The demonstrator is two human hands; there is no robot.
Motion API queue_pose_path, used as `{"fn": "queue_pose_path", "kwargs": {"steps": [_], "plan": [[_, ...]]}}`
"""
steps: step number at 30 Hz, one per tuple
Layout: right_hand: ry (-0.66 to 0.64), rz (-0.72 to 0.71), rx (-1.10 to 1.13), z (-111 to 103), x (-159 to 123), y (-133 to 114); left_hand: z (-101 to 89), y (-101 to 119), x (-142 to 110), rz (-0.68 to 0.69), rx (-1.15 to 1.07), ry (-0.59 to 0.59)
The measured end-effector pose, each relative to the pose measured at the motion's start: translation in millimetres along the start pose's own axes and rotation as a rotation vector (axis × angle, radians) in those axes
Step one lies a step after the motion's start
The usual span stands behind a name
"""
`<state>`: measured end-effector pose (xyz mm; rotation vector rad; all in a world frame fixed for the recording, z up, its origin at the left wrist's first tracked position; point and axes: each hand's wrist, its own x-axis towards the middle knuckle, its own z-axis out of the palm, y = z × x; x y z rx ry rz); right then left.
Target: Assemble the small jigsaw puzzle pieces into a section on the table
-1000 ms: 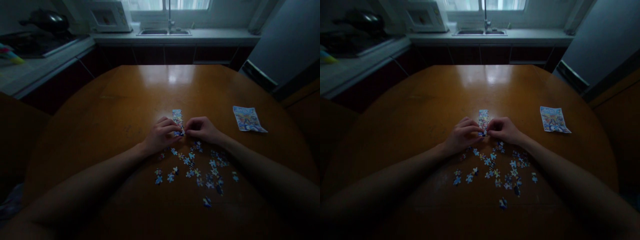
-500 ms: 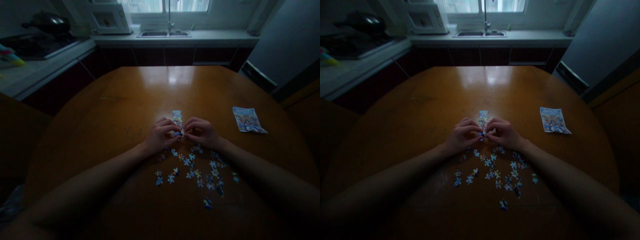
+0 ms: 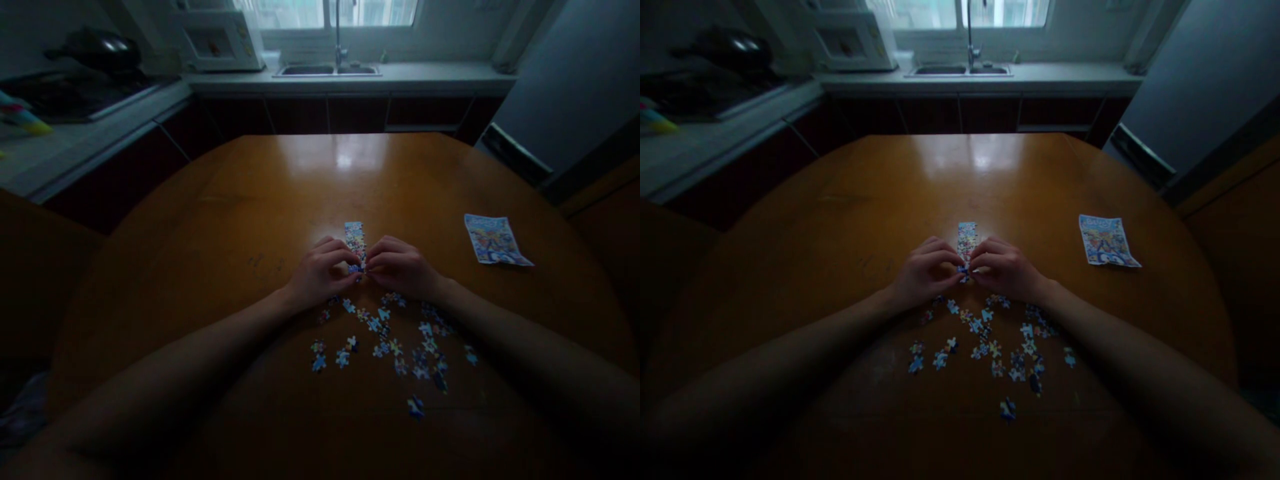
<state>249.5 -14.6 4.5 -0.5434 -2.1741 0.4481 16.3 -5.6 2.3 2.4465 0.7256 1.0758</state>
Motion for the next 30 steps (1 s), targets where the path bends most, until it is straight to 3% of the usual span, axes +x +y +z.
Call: {"fn": "queue_pose_path", "kwargs": {"steps": [13, 30], "plan": [[-0.067, 0.006, -0.053, -1.0, -2.9, 2.2, -4.0, 4.8, 2.9, -0.059, 0.046, -0.055], [-0.218, 0.015, -0.147, 0.8, -8.2, 7.4, -2.6, 5.1, 2.3, -0.043, 0.103, -0.215]]}}
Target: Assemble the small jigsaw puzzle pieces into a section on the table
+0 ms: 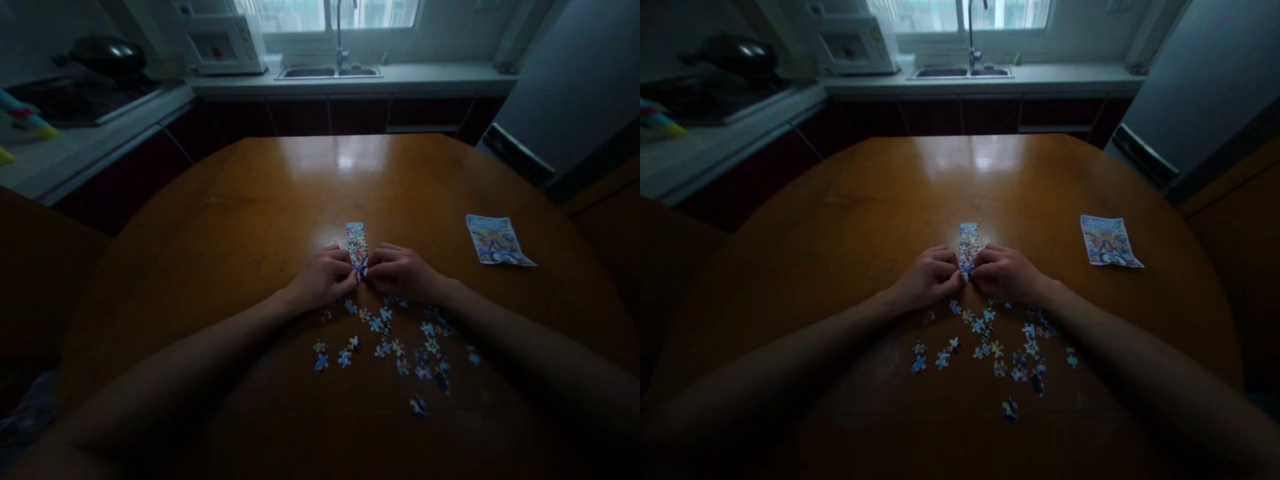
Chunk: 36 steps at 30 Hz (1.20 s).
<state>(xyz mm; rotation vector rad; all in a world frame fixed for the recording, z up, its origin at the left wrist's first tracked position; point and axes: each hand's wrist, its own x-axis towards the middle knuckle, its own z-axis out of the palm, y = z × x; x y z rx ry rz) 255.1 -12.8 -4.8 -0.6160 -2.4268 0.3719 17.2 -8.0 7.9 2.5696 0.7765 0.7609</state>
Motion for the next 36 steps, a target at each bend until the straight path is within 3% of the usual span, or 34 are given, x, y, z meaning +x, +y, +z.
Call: {"fn": "queue_pose_path", "kwargs": {"steps": [16, 23, 30, 36], "plan": [[-0.061, -0.012, -0.060, 2, 1, 0, 1.6, 0, -1, -0.017, -0.046, -0.003], [-0.014, 0.037, 0.006, -2, 3, -5, 1.6, -1, -1, -0.028, -0.073, -0.005], [0.198, 0.190, 0.039, -3, 2, 6, 1.2, -1, -2, -0.059, -0.098, 0.019], [0.110, 0.120, 0.079, -2, 0, 5, -0.8, -1, -2, -0.029, -0.047, -0.034]]}}
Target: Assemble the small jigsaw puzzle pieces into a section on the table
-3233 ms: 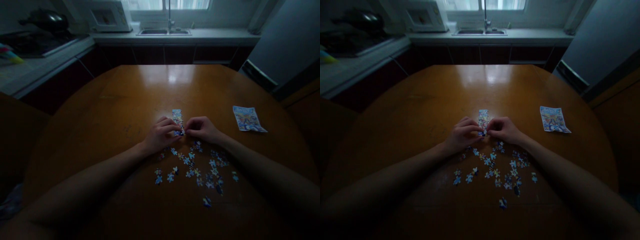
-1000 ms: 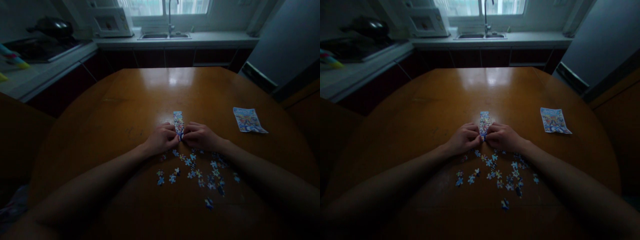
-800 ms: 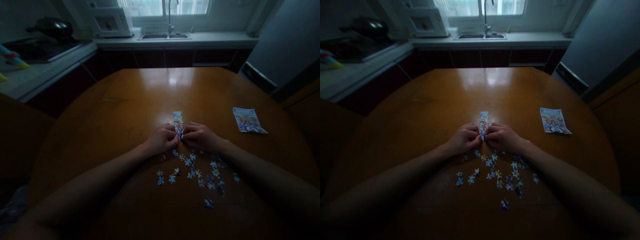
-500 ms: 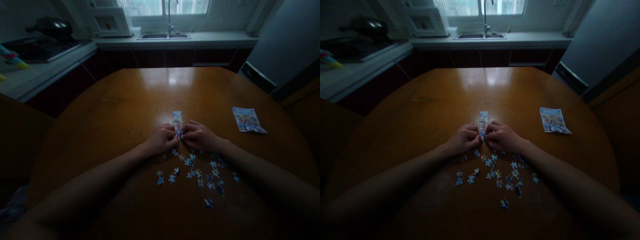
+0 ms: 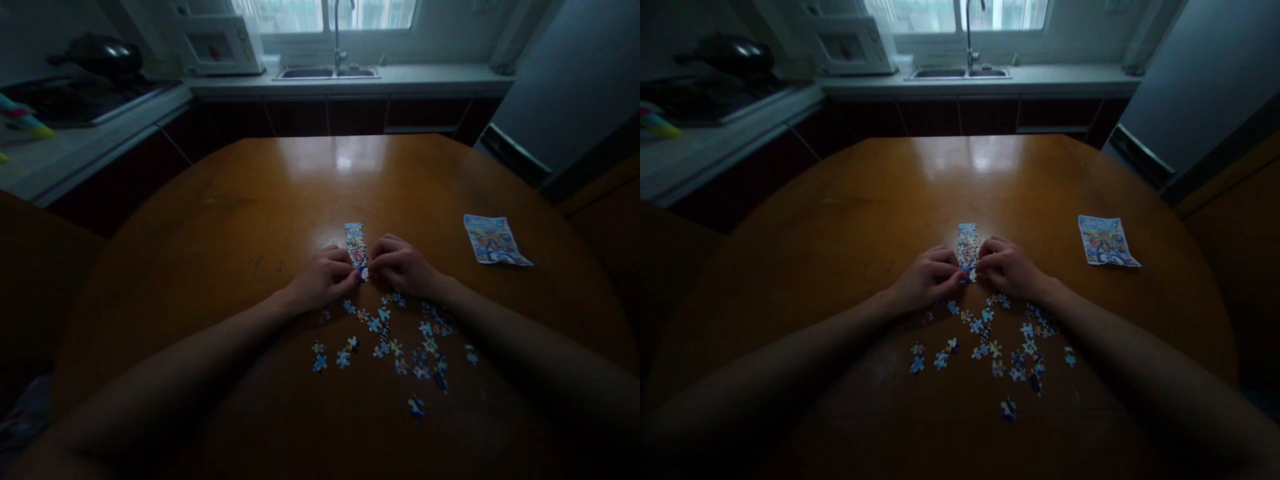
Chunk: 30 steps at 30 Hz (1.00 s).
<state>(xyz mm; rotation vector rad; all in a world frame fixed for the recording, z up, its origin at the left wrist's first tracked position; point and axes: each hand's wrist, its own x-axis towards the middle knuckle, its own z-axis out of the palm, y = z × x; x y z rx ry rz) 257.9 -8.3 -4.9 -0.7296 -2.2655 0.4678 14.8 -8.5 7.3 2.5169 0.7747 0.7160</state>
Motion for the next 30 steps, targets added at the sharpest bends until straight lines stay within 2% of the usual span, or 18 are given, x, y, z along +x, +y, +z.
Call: {"fn": "queue_pose_path", "kwargs": {"steps": [6, 10, 12, 14, 17, 19, 21, 30], "plan": [[-0.105, -0.005, 0.016, 1, -1, 1, -0.3, 2, 1, 0.001, 0.048, -0.058], [-0.116, 0.007, 0.014, 2, -1, 1, 0.8, 2, 1, -0.015, 0.044, -0.053], [-0.080, 0.008, 0.021, 3, 0, 0, 1.1, 1, 1, -0.016, 0.033, -0.050], [0.018, 0.038, 0.013, 3, 0, 1, 1.3, 1, 1, -0.016, 0.004, -0.029], [0.183, 0.154, -0.028, 4, -1, 5, 1.9, -1, 2, -0.046, -0.051, 0.085], [0.228, 0.223, -0.039, 4, -1, 8, 2.5, -2, 3, -0.081, -0.071, 0.165], [0.220, 0.241, -0.029, 4, -1, 9, 3.0, -4, 3, -0.097, -0.074, 0.187], [0.027, 0.065, 0.061, 1, 1, -1, -0.9, 2, 0, 0.008, 0.005, -0.046]]}}
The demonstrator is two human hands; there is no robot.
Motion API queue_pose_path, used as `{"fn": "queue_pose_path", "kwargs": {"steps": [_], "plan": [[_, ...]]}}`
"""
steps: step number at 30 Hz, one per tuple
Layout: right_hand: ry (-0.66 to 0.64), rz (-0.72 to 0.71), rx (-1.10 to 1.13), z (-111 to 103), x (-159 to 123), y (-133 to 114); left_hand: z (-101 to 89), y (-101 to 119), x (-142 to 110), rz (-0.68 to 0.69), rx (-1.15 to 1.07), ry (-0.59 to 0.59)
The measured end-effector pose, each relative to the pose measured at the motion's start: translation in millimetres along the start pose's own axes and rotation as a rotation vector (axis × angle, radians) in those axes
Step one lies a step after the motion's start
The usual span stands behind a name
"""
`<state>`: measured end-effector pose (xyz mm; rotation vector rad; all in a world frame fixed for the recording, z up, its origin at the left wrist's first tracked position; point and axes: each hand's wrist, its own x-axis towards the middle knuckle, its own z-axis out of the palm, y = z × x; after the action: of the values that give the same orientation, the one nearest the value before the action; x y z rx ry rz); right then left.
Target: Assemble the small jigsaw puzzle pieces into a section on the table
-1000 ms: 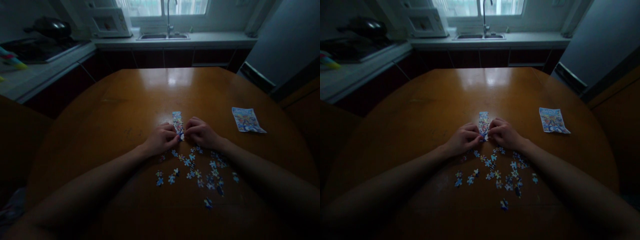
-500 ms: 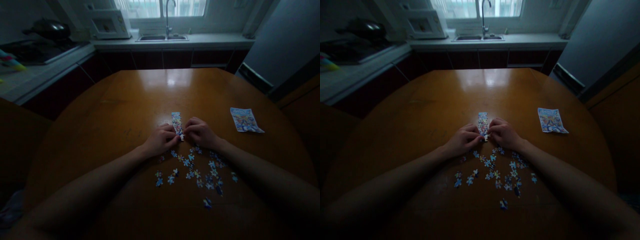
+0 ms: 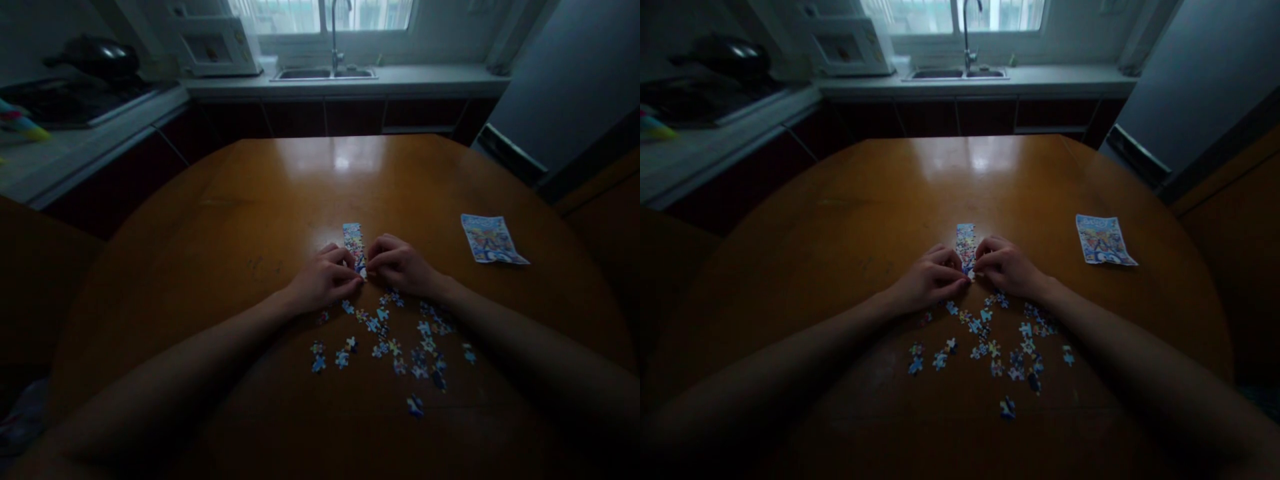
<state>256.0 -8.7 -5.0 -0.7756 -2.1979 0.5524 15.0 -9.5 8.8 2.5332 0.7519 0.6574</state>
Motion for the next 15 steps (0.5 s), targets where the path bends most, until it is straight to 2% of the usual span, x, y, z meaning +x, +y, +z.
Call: {"fn": "queue_pose_path", "kwargs": {"steps": [7, 15], "plan": [[-0.125, -0.050, -0.020, 0.2, -2.2, 3.8, -0.3, 0.6, 0.7, -0.014, -0.002, -0.005], [-0.138, -0.035, -0.018, 0.1, -1.9, 5.0, 1.7, -1.9, 0.4, -0.045, 0.000, 0.022]]}}
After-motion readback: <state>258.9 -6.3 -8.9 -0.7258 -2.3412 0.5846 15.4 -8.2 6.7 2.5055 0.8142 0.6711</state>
